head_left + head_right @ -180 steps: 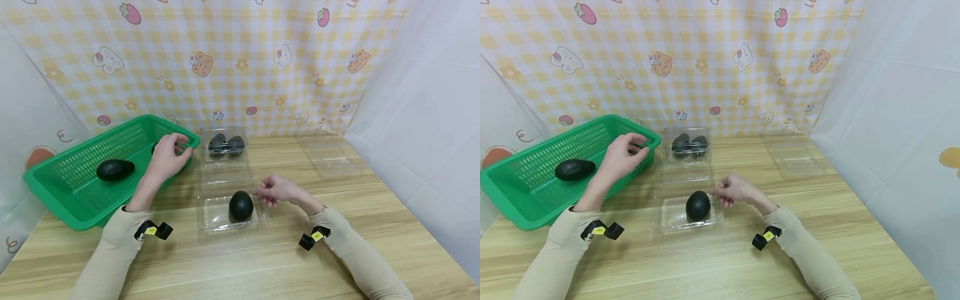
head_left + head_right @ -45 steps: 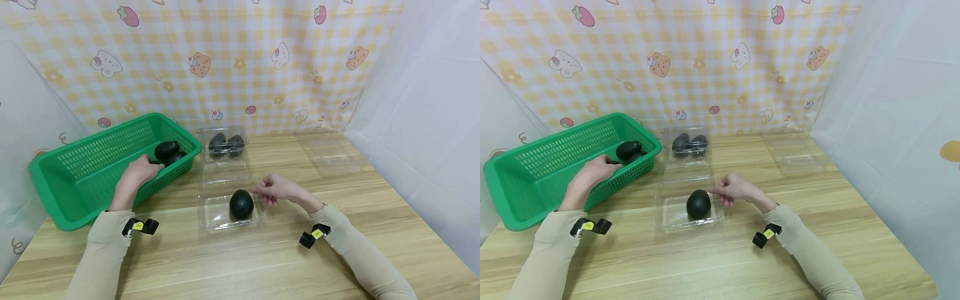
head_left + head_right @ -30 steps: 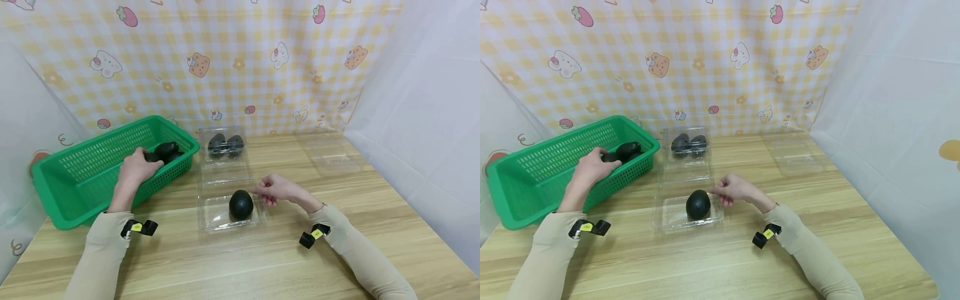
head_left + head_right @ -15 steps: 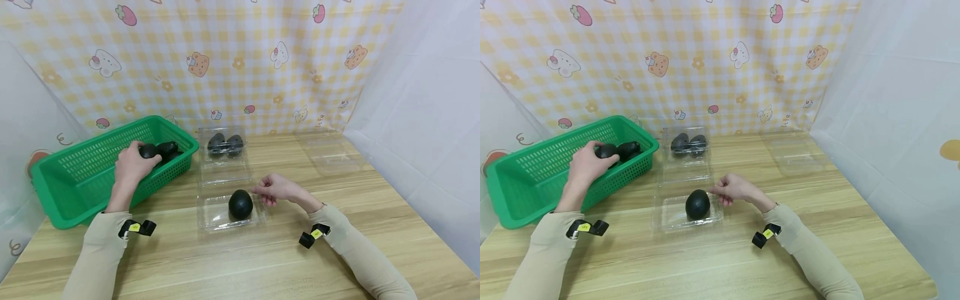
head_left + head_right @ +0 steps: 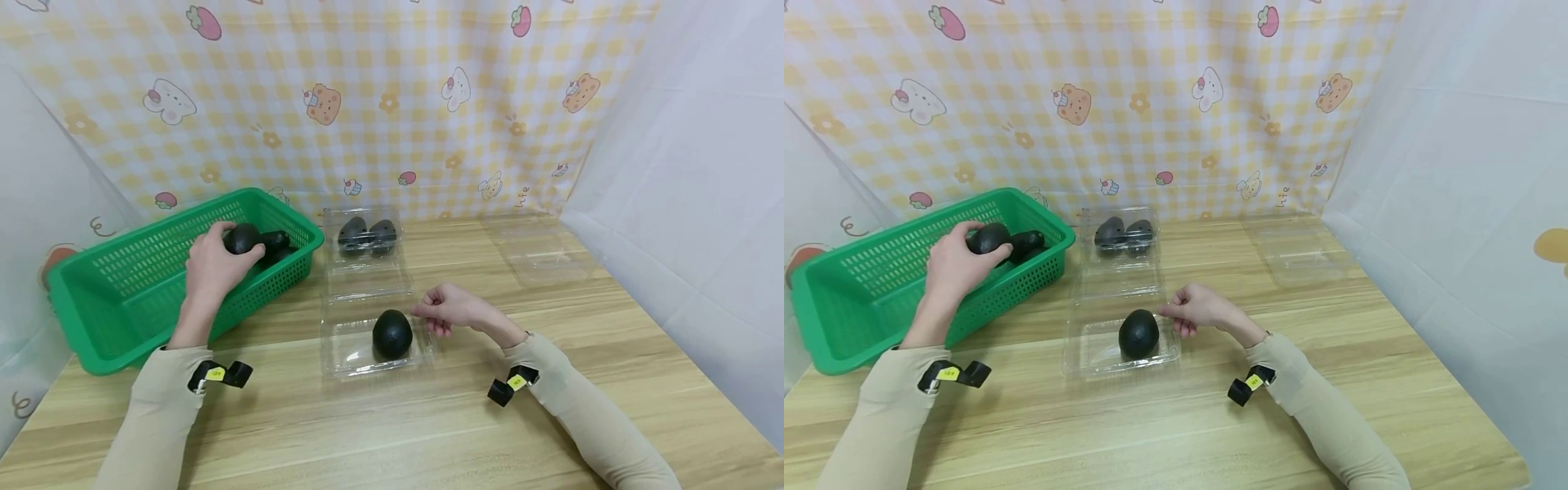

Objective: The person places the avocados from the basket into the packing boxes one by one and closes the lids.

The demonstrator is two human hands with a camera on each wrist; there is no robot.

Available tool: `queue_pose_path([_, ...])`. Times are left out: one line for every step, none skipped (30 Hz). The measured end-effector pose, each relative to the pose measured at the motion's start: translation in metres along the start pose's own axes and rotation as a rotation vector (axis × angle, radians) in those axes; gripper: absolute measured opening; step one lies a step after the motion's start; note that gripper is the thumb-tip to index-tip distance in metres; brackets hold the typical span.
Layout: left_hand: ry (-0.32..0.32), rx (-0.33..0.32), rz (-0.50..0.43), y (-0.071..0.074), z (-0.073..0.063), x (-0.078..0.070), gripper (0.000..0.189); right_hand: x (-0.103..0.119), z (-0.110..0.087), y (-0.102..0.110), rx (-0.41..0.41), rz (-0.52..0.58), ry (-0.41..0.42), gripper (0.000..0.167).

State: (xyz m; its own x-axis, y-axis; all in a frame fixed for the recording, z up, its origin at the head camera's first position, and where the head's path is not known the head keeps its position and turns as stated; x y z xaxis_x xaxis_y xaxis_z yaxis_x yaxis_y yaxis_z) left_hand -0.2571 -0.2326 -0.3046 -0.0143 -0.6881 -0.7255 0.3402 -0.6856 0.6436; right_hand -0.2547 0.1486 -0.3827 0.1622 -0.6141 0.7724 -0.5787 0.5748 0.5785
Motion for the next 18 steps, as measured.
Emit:
queue_pose_path([-0.006,-0.001,-0.002,0.0,0.0,-0.001,0.071,0.0,0.0,0.0,0.001,0.0,0.001,0.03])
queue_pose_path([-0.011,-0.002,-0.004,0.001,-0.001,-0.002,0.071,0.0,0.0,0.0,0.002,-0.001,0.003,0.03])
queue_pose_path([-0.017,-0.001,-0.005,0.001,-0.001,-0.004,0.071,0.0,0.0,0.0,0.002,-0.002,0.005,0.031])
queue_pose_path([-0.021,-0.001,-0.007,0.001,-0.002,-0.006,0.071,0.0,0.0,0.0,0.003,-0.002,0.007,0.031])
queue_pose_path([-0.025,0.002,-0.01,0.001,-0.002,-0.007,0.071,0.0,0.0,0.0,0.004,-0.003,0.009,0.031])
queue_pose_path([-0.028,0.003,-0.013,0.001,-0.003,-0.009,0.071,0.0,-0.001,0.0,0.004,-0.002,0.009,0.031])
queue_pose_path([-0.032,0.005,-0.015,0.0,-0.004,-0.011,0.071,0.0,-0.001,0.0,0.004,-0.002,0.009,0.031])
queue_pose_path([-0.034,0.006,-0.017,0.0,-0.005,-0.012,0.071,0.0,-0.001,0.0,0.004,-0.003,0.01,0.031])
queue_pose_path([-0.037,0.008,-0.022,0.0,-0.006,-0.014,0.072,0.0,-0.001,0.0,0.005,-0.003,0.009,0.031])
queue_pose_path([-0.04,0.01,-0.027,-0.001,-0.007,-0.016,0.072,0.0,-0.001,0.0,0.005,-0.004,0.01,0.032])
queue_pose_path([-0.045,0.01,-0.03,-0.001,-0.008,-0.018,0.072,0.0,-0.002,0.0,0.005,-0.003,0.009,0.031])
queue_pose_path([-0.052,0.009,-0.035,-0.002,-0.009,-0.019,0.072,0.0,-0.002,0.0,0.005,-0.004,0.01,0.032])
queue_pose_path([-0.059,0.009,-0.04,-0.002,-0.01,-0.021,0.071,0.0,-0.002,0.0,0.005,-0.004,0.009,0.032])
queue_pose_path([-0.066,0.01,-0.041,-0.003,-0.01,-0.023,0.071,0.0,-0.002,0.0,0.005,-0.004,0.009,0.032])
queue_pose_path([-0.075,0.011,-0.044,-0.004,-0.011,-0.025,0.071,0.0,-0.002,0.0,0.005,-0.003,0.008,0.032])
queue_pose_path([-0.084,0.011,-0.045,-0.004,-0.012,-0.026,0.071,0.0,-0.001,0.0,0.005,-0.003,0.008,0.032])
queue_pose_path([-0.093,0.011,-0.047,-0.005,-0.013,-0.028,0.07,0.0,-0.002,0.0,0.005,-0.005,0.007,0.032])
queue_pose_path([-0.101,0.012,-0.049,-0.006,-0.014,-0.029,0.07,0.0,-0.001,0.0,0.005,-0.006,0.007,0.032])
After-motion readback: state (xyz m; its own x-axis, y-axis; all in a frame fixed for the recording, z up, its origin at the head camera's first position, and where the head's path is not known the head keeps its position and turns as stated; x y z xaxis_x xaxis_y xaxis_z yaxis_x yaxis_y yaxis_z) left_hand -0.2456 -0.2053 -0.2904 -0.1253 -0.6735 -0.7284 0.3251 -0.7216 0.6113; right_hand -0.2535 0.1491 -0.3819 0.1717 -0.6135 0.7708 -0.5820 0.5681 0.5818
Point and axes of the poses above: each hand's wrist, its own z-axis towards the middle knuckle, its own y-axis out of the back of the hand, x = y × z, the point moved 5 cm from there along z, towards the middle knuckle, and after that the axes turned 7 degrees about -z, right-handed, at the moved point
